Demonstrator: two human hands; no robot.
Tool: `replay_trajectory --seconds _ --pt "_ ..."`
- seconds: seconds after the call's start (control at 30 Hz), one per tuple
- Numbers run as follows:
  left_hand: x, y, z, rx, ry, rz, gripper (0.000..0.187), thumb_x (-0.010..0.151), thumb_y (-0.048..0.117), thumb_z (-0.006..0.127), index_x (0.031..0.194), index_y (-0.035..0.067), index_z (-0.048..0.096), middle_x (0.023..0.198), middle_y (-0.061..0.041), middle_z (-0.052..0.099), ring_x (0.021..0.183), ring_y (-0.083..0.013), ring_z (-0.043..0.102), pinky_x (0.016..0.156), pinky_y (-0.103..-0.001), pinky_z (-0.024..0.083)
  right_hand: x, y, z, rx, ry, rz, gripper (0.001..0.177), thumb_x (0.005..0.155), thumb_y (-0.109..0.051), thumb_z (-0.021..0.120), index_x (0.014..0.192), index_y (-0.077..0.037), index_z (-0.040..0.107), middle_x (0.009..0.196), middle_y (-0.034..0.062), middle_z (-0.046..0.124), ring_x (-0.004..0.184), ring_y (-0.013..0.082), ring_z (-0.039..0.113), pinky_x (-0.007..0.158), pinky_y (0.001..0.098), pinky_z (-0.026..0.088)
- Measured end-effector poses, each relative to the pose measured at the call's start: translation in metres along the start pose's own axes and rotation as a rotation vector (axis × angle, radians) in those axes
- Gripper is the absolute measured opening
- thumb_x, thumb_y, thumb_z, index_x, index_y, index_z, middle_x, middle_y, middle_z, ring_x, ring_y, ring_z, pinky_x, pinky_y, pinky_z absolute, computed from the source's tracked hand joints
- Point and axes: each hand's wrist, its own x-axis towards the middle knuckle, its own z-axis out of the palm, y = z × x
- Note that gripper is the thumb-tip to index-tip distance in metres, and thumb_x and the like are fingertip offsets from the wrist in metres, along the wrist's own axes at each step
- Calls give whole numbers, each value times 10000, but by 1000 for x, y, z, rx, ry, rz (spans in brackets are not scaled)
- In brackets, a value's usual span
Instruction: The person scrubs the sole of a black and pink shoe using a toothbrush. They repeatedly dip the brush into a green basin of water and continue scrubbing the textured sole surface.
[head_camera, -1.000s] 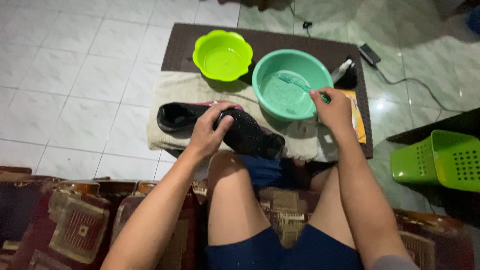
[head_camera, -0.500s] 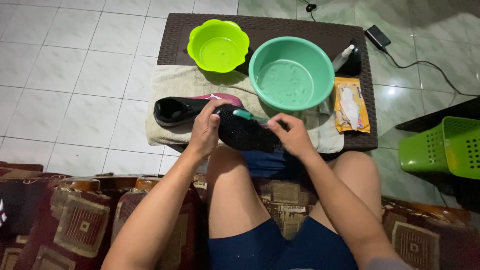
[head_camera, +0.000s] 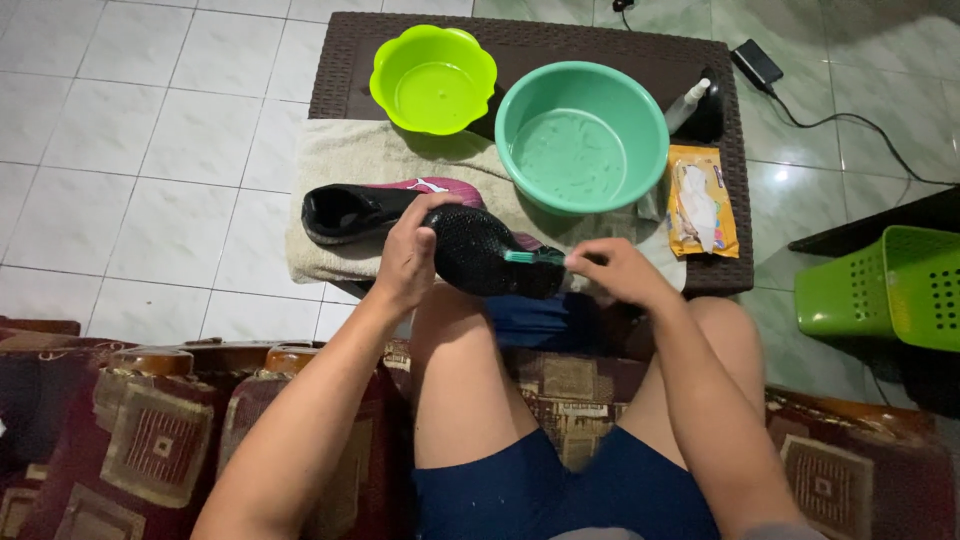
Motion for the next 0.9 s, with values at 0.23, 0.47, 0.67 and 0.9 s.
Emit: replay_trajectory --seconds 0.23,0.47,0.67,0.9 --pt "-5 1 7 -11 -7 21 1027 848 917 96 1316 159 608 1196 -156 628 1147 -324 614 1054 -450 442 22 4 39 33 147 -216 251 988 -375 714 891 -148 755 724 27 696 805 131 632 862 353 517" --pt "-7 4 8 29 -25 53 1057 816 937 75 1319 172 602 1174 -132 625 1134 -327 629 1035 -453 460 16 12 25 25 185 -212 309 981 -388 720 930 -85 757 844 136 729 949 273 661 923 435 491" --pt "-7 0 5 27 -21 56 1055 839 925 81 1321 142 599 1178 -160 615 1137 -374 620 1035 -479 450 3 36 1 47 32 -23 299 1020 -312 666 878 -54 721 758 110 697 809 250 627 848 443 497" --pt "-8 2 9 15 4 32 1031 839 934 103 1336 172 589 1165 -156 611 1131 -359 618 1036 -481 447 25 43 14 42 59 -139 334 1029 -397 661 895 -103 745 755 96 695 812 206 646 857 411 508"
